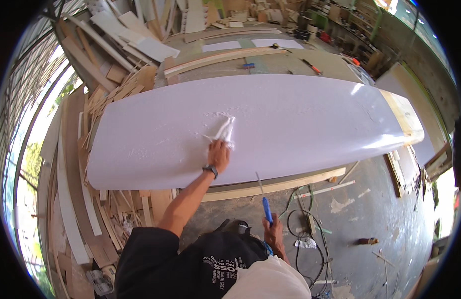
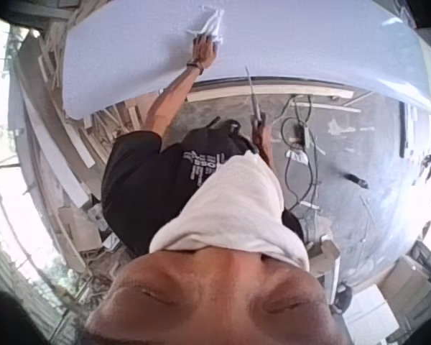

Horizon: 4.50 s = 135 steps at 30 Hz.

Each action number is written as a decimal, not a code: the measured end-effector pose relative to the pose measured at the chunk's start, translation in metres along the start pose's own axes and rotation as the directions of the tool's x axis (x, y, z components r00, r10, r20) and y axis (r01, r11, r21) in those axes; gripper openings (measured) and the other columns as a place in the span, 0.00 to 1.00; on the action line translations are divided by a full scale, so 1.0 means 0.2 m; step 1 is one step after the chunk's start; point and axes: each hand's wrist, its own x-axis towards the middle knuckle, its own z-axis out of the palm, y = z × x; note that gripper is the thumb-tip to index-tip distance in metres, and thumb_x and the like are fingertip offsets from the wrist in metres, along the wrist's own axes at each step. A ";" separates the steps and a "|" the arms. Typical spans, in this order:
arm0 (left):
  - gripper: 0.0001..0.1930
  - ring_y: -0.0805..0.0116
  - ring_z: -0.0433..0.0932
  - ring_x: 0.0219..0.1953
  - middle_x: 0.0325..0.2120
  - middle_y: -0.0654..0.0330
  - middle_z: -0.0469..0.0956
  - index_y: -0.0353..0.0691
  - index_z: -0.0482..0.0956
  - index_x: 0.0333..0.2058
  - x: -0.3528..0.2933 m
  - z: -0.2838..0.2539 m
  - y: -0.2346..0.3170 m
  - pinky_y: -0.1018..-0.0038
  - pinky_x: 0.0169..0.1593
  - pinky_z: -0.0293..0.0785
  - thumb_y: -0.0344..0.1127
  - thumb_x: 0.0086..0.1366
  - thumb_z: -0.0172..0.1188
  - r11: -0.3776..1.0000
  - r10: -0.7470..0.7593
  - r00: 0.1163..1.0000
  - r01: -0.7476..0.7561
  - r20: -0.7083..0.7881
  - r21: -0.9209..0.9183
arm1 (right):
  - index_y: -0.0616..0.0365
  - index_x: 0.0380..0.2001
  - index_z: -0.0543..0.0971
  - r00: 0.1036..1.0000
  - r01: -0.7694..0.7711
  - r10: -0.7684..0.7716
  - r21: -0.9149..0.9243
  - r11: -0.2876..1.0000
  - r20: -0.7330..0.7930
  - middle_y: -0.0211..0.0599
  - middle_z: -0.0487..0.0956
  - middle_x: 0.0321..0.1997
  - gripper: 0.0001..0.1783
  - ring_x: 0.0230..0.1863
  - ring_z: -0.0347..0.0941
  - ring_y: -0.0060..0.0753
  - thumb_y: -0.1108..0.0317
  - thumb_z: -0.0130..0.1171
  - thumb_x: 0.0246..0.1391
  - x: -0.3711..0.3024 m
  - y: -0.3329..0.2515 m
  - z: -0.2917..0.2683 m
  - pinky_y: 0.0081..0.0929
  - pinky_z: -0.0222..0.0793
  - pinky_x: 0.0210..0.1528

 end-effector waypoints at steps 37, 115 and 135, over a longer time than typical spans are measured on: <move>0.20 0.38 0.64 0.65 0.60 0.39 0.70 0.32 0.68 0.54 -1.29 -1.44 -2.55 0.42 0.72 0.46 0.41 0.72 0.53 0.512 -0.718 0.468 0.857 -0.515 0.064 | 0.63 0.44 0.74 0.597 0.586 -0.410 -0.025 0.810 0.689 0.60 0.80 0.42 0.20 0.42 0.78 0.69 0.53 0.54 0.68 0.32 -1.84 2.08 0.58 0.72 0.44; 0.14 0.34 0.66 0.58 0.51 0.40 0.72 0.30 0.73 0.50 0.21 -0.20 -0.67 0.44 0.61 0.63 0.29 0.67 0.58 0.904 -0.405 0.904 0.375 -0.136 -0.204 | 0.62 0.34 0.79 0.999 0.035 -0.048 -0.489 0.871 -0.014 0.38 0.83 0.27 0.23 0.18 0.71 0.31 0.50 0.53 0.67 3.08 -1.33 -1.02 0.35 0.71 0.22; 0.15 0.41 0.49 0.76 0.72 0.42 0.56 0.33 0.76 0.47 0.36 0.14 0.08 0.40 0.75 0.41 0.41 0.71 0.54 0.898 0.349 0.913 -0.262 0.209 -0.353 | 0.63 0.44 0.75 0.969 -0.058 0.125 -0.298 0.953 0.213 0.61 0.80 0.31 0.18 0.36 0.78 0.67 0.57 0.60 0.65 0.53 -0.63 -0.70 0.52 0.70 0.40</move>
